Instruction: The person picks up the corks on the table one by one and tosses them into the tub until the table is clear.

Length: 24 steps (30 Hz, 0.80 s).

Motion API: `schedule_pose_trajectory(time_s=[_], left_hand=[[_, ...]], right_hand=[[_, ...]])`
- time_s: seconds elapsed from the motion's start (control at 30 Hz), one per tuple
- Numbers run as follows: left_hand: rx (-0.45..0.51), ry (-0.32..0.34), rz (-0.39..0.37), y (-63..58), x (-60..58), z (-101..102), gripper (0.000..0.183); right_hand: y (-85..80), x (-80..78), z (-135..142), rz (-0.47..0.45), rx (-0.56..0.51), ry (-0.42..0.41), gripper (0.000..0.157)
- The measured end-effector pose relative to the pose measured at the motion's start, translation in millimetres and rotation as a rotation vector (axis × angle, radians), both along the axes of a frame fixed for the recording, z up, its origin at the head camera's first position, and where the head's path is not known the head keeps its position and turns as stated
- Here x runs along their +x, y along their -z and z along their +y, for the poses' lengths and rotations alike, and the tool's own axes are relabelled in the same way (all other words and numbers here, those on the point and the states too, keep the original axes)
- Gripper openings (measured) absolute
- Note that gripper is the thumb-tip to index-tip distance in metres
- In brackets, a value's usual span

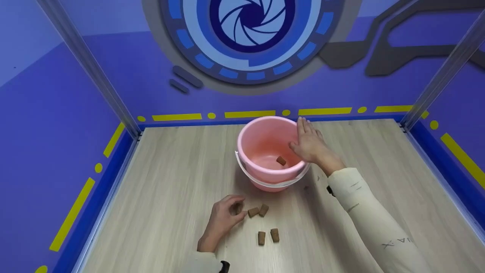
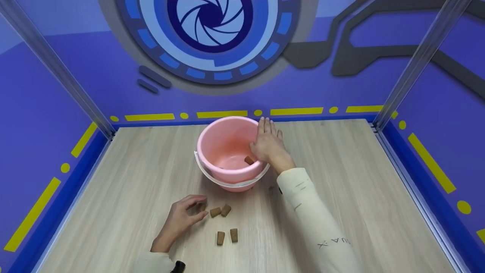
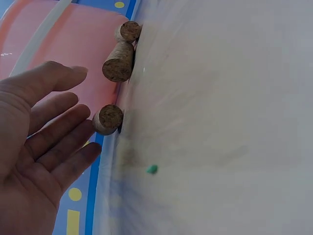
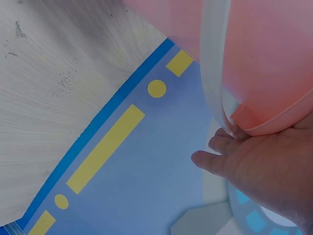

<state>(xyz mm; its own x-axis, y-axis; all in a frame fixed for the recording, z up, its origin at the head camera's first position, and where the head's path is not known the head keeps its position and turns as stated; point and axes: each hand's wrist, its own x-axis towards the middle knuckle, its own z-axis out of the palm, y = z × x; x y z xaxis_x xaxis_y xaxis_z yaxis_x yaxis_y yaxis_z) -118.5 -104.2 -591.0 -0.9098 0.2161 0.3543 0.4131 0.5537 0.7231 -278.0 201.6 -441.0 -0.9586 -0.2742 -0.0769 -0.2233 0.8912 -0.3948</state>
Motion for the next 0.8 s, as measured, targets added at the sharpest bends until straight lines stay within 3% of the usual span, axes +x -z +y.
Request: schedule_pose_trajectory(time_s=[0.43, 0.8], left_hand=[[-0.021, 0.018, -0.061, 1.7, -0.9, -0.1, 0.036], [-0.107, -0.014, -0.022, 0.7, 3.4, -3.2, 0.034]], right_hand=[[0.0, 0.1, -0.8, 0.004, 0.002, 0.004, 0.09], [0.0, -0.2, -0.7, -0.001, 0.012, 0.006, 0.092]])
